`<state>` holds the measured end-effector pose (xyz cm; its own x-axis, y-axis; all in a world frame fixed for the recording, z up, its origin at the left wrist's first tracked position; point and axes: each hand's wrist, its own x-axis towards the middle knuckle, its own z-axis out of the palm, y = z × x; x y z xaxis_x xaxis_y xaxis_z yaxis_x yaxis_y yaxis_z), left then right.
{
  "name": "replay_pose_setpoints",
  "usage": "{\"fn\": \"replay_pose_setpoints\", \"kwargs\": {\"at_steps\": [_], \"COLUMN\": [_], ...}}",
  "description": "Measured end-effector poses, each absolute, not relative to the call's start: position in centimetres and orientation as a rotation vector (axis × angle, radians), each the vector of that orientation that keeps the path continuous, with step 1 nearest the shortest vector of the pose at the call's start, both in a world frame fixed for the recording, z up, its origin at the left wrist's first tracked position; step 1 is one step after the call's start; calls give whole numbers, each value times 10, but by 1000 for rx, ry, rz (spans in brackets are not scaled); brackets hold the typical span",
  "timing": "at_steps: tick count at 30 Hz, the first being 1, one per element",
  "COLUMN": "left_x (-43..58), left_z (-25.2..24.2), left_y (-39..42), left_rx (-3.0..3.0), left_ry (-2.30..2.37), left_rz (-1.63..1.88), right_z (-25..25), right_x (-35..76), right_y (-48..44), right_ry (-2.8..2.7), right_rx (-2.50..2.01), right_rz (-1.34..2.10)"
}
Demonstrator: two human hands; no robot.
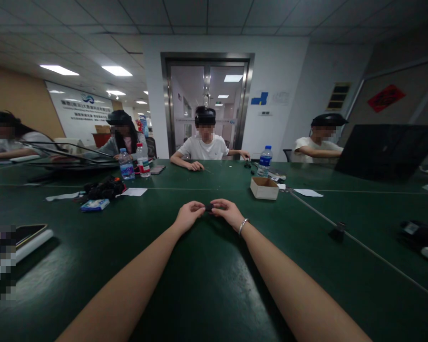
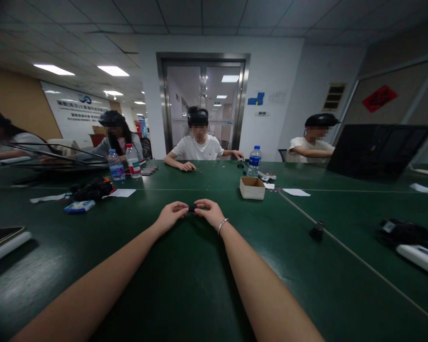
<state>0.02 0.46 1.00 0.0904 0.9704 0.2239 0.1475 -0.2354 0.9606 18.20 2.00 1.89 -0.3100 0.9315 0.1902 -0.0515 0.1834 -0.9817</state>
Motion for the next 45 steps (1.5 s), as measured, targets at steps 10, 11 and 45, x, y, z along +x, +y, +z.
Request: {"fn": "replay_pose_setpoints", "kwargs": {"at_steps": [10,11,45], "left_x": [0,0,1], "left_z": [13,13,15], "left_y": [4,4,1], "left_rx": [1491,1487,1588], "left_ry": [1135,1137,1134], "left_rz": [1187,1185,1250], "right_z": [19,19,24], "right_x": [185,185,184], "right_y": [20,21,15], "right_ry": [-1543,-1549,-1503], "right_rx": [-889,-882,-881], "right_rz": [1274,1275,1347]}}
